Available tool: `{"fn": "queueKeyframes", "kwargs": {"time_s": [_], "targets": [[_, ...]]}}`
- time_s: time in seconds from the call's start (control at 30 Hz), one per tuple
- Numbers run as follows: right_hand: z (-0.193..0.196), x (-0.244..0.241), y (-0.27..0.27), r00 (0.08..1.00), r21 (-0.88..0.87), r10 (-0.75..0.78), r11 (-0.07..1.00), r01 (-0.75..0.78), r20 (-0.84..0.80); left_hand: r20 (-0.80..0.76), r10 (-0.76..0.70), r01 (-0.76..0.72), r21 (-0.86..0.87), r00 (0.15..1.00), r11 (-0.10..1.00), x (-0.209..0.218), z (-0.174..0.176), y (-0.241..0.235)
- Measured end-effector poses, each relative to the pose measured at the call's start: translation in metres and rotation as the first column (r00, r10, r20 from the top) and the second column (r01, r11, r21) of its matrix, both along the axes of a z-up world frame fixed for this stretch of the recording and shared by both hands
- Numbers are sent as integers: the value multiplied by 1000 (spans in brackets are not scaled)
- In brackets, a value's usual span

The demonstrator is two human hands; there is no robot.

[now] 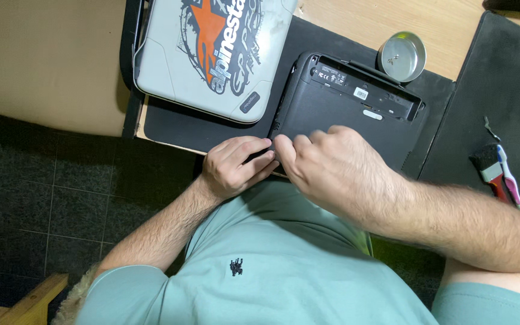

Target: The person uses a screwdriver to remove screws from the bottom of a laptop. They place the screws into a small metal tin and continue unscrewing various screws around the laptop's base.

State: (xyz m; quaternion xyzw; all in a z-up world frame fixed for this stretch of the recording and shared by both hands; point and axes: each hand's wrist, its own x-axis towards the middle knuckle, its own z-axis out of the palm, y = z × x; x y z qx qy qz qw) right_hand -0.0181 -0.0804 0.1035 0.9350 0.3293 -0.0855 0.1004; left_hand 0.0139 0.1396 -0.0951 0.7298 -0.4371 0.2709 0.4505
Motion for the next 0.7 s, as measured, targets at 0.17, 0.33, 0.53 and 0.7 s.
{"fn": "queueKeyframes", "kwargs": {"time_s": [0.17, 0.33, 0.53, 0.7], "targets": [[-5, 6, 2, 1000, -72, 3, 997, -5, -25, -15, -27, 27, 18, 1000, 999, -1, -5, 2], [-5, 3, -3, 999, -26, 32, 999, -33, -15, 10, -3, 4, -16, 1000, 1000, 2, 3, -3], [10, 15, -2, 997, 10, 10, 1000, -11, 75, 12, 17, -17, -43, 1000, 999, 1, 3, -1], [-7, 9, -10, 985, 15, 104, 994, -107, 136, 15, 16, -15, -62, 1000, 998, 1, -1, -3]]}}
